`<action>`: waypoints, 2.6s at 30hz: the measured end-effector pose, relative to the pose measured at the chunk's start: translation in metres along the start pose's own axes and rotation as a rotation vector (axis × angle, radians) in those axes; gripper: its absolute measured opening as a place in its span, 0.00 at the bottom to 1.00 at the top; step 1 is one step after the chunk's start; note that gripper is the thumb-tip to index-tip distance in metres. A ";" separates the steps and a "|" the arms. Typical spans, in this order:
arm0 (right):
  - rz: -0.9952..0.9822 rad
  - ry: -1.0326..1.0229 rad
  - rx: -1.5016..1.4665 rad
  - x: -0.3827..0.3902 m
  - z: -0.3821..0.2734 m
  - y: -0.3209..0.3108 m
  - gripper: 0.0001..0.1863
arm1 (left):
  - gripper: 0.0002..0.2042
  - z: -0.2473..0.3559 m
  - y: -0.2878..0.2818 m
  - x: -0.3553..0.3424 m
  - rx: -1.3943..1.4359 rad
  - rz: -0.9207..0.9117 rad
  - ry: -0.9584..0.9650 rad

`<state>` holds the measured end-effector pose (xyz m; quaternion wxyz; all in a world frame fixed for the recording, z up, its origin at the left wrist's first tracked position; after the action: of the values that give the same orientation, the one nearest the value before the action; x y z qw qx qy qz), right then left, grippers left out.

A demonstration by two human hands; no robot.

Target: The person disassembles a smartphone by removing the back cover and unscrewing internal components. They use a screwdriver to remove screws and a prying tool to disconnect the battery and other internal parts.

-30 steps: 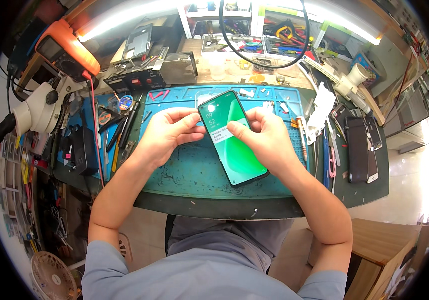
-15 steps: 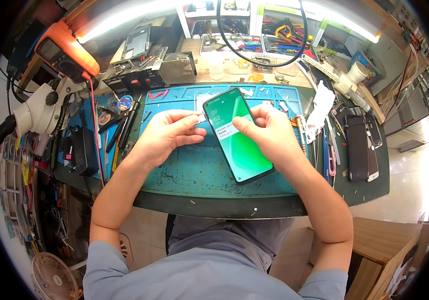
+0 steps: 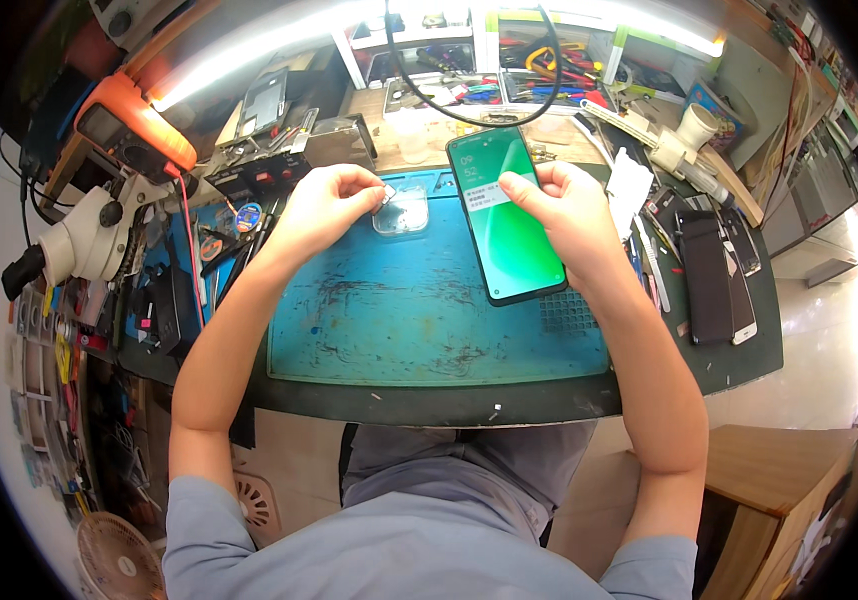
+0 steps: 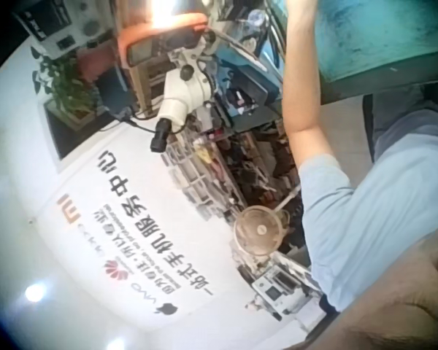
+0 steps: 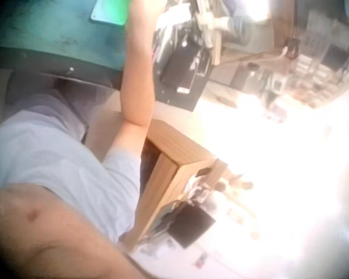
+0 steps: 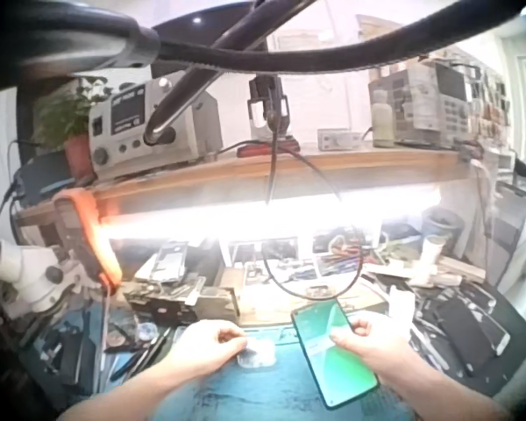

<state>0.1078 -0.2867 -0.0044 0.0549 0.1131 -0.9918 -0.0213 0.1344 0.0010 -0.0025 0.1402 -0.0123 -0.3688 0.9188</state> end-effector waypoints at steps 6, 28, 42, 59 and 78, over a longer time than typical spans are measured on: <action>-0.003 -0.047 0.014 -0.003 0.004 -0.005 0.18 | 0.10 0.036 0.014 -0.003 -0.397 0.050 0.037; -0.151 0.066 -0.356 0.008 0.001 0.014 0.17 | 0.19 0.057 0.042 0.045 0.566 0.009 0.095; 0.122 -0.229 0.918 0.008 -0.044 -0.038 0.18 | 0.16 0.073 -0.052 0.114 0.408 0.397 0.230; -0.069 -0.485 1.679 0.011 0.001 0.030 0.08 | 0.24 0.108 0.026 0.097 0.537 0.141 0.497; 0.003 -0.919 0.767 0.091 -0.114 0.070 0.07 | 0.13 0.086 0.025 0.102 0.610 0.209 0.469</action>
<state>0.0170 -0.2424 0.1220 -0.4245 0.1026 -0.8510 0.2918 0.0199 -0.0469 0.0517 0.1238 -0.2170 -0.0339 0.9677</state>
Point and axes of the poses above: each hand's wrist, its own x-axis away from the middle knuckle, its own y-axis out of the palm, z = x × y, the point moved 6 cm from there along -x, towards the middle knuckle, and after that the axes turned 8 degrees about -z, right-handed, at the moved point
